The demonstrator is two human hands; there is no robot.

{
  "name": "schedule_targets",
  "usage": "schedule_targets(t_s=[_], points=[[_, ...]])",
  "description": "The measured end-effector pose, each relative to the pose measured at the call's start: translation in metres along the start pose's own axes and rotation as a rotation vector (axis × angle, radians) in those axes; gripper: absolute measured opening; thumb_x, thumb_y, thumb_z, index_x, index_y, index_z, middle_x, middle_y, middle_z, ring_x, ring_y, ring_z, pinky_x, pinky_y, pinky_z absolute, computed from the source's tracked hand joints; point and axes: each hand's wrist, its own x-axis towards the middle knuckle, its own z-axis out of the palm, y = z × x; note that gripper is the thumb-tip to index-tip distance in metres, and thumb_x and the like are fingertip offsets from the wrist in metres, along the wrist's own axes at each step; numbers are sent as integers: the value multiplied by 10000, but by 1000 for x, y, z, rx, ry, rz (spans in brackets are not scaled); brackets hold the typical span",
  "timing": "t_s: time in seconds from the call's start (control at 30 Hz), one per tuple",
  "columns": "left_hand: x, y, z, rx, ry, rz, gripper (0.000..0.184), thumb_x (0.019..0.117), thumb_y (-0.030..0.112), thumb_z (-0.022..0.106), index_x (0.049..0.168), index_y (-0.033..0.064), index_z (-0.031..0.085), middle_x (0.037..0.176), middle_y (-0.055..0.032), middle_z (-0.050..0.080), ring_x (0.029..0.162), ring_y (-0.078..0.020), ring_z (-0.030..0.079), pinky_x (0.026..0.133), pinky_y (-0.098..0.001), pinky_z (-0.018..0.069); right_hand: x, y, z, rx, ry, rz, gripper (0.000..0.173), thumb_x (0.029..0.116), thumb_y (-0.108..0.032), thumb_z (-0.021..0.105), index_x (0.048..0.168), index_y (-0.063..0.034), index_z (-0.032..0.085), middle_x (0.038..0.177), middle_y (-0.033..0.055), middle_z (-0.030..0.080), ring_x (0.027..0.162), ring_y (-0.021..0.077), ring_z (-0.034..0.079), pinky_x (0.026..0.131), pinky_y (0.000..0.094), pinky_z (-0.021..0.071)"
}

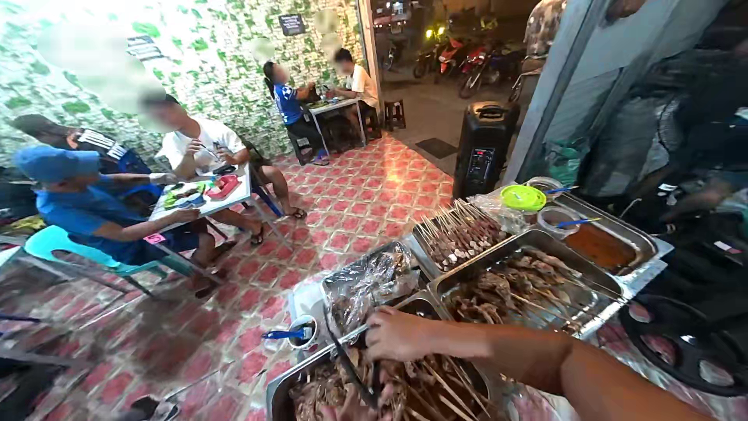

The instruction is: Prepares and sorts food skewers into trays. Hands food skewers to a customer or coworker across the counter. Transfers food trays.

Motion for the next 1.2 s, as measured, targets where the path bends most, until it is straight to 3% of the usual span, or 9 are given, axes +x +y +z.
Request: schedule_targets(t_s=[0.07, 0.13, 0.2, 0.33, 0.43, 0.57, 0.73, 1.03, 1.2], points=[[17, 7, 29, -169, -26, 46, 1130, 577, 968, 553, 1379, 173, 593, 1150, -71, 746, 987, -230, 738, 752, -436, 629, -24, -32, 8, 8, 52, -45, 266, 896, -15, 715, 1104, -165, 786, 1204, 68, 719, 1297, 369, 560, 1144, 677, 335], [21, 2, 51, -231, 11, 114, 752, 813, 847, 497, 1091, 184, 718, 899, 3, 769, 777, -109, 734, 646, -320, 618, -45, -61, 20, 11, 140, 66, 292, 891, -8, 719, 1119, -180, 779, 1324, 81, 671, 1341, 392, 525, 1148, 681, 332], [16, -11, 53, -207, 25, 149, 482, 1054, 458, 270, 1036, 172, 656, 850, 43, 748, 751, -64, 709, 657, -277, 607, -63, -89, 29, 107, 308, 297, 381, 892, 41, 672, 1196, -165, 771, 1413, 121, 627, 1367, 430, 504, 1122, 671, 368], [10, -26, 43, -108, 28, 54, 341, 1063, 222, 266, 1302, 69, 454, 1103, -38, 733, 970, -135, 720, 822, -297, 606, -90, -132, 57, 707, 410, 891, 641, 941, -161, 676, 1517, -9, 440, 1442, 200, 555, 1290, 285, 575, 1086, 431, 483], [2, -51, 43, 47, 122, 24, 384, 1063, 190, 342, 1381, -9, 421, 1237, -108, 679, 1036, -140, 683, 855, -322, 583, -88, -146, 94, 1010, 285, 1021, 999, 844, -303, 844, 1602, -27, 255, 1426, 238, 559, 1258, 324, 602, 1086, 488, 480], [-11, -71, 49, 153, 53, -16, 697, 923, 235, 639, 1474, -35, 309, 1324, -110, 620, 1067, -94, 647, 886, -282, 558, -85, -143, 103, 1042, 309, 1051, 700, 899, -186, 774, 1476, 20, 437, 1299, 222, 633, 1164, 280, 643, 1034, 453, 510], [-13, -70, 21, 461, -88, -84, 1067, 844, 365, 710, 1596, -24, 62, 1620, -201, 322, 1438, -194, 409, 1135, -341, 403, -109, -120, 71, 611, 139, 1277, 585, 938, -304, 725, 1405, 2, 550, 1275, 249, 646, 1184, 383, 633, 1035, 580, 485], [-50, -63, -10, 366, -168, -201, 730, 946, 269, 638, 1530, -20, 309, 1327, -153, 632, 1136, -219, 667, 972, -377, 563, -58, -27, 68, 233, -285, 1531, 560, 981, -506, 601, 1014, 44, 707, 1138, 267, 683, 1108, 429, 660, 873, 660, 516], [-61, -58, -20, 302, -90, -169, 652, 970, 225, 598, 1514, -22, 339, 1302, -149, 641, 1098, -217, 681, 948, -368, 573, -50, -11, 66, 220, -349, 1498, 540, 1023, -453, 551, 1024, 65, 702, 1189, 277, 669, 1160, 431, 641, 920, 663, 499]])
